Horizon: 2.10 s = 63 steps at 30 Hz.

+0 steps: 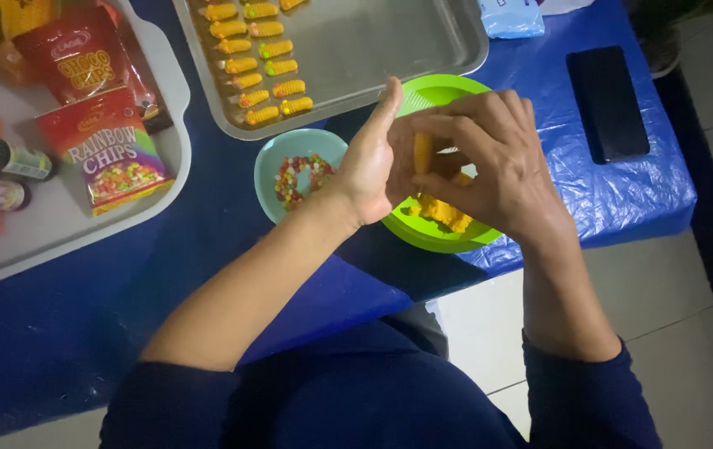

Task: Shaping yellow dough into cylinders and decorating them with colorful sprinkles

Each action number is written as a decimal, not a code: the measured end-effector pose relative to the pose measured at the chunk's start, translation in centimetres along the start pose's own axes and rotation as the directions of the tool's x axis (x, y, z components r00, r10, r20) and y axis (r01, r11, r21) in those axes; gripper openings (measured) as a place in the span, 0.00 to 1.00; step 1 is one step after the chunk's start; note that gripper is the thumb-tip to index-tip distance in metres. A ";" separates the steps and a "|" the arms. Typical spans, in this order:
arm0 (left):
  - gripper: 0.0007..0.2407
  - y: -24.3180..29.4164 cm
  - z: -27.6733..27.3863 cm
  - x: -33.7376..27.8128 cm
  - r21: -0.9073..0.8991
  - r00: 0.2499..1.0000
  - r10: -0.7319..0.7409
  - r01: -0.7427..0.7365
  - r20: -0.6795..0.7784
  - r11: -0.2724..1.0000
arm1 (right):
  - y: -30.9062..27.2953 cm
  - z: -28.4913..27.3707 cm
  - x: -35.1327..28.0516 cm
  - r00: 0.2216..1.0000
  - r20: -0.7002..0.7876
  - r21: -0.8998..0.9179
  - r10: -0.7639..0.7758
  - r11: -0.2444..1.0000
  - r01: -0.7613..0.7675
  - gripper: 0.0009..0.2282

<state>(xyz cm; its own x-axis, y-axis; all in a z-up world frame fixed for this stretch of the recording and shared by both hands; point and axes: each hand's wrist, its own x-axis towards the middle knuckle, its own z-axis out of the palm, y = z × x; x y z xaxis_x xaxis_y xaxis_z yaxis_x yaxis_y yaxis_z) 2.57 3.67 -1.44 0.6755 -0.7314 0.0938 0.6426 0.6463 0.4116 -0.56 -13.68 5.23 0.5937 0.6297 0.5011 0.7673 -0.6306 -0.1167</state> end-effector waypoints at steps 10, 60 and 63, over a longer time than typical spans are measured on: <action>0.34 1.2 1.6 -0.4 0.068 0.987 0.022 -0.011 -0.157 0.998 | -2.3 1.6 0.6 0.998 -0.036 -0.011 0.045 0.999 -0.046 0.16; 0.27 8.4 -7.7 -20.4 -0.037 0.891 0.289 -0.321 -0.350 0.946 | -7.2 11.0 6.8 0.845 0.532 -0.348 -0.049 0.898 0.271 0.03; 0.27 8.4 -7.6 -20.4 -0.059 0.898 0.287 -0.324 -0.333 0.944 | -6.8 11.7 6.9 0.828 0.558 -0.330 -0.055 0.901 0.282 0.04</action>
<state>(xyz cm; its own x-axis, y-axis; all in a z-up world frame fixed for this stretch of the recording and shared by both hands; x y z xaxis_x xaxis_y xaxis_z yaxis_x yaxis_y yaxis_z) -3.06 25.73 -6.77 0.9115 -0.3990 -0.0999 0.4098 0.8599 0.3044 1.15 0.27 -0.60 0.5848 0.8092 -0.0568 0.7786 -0.5403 0.3192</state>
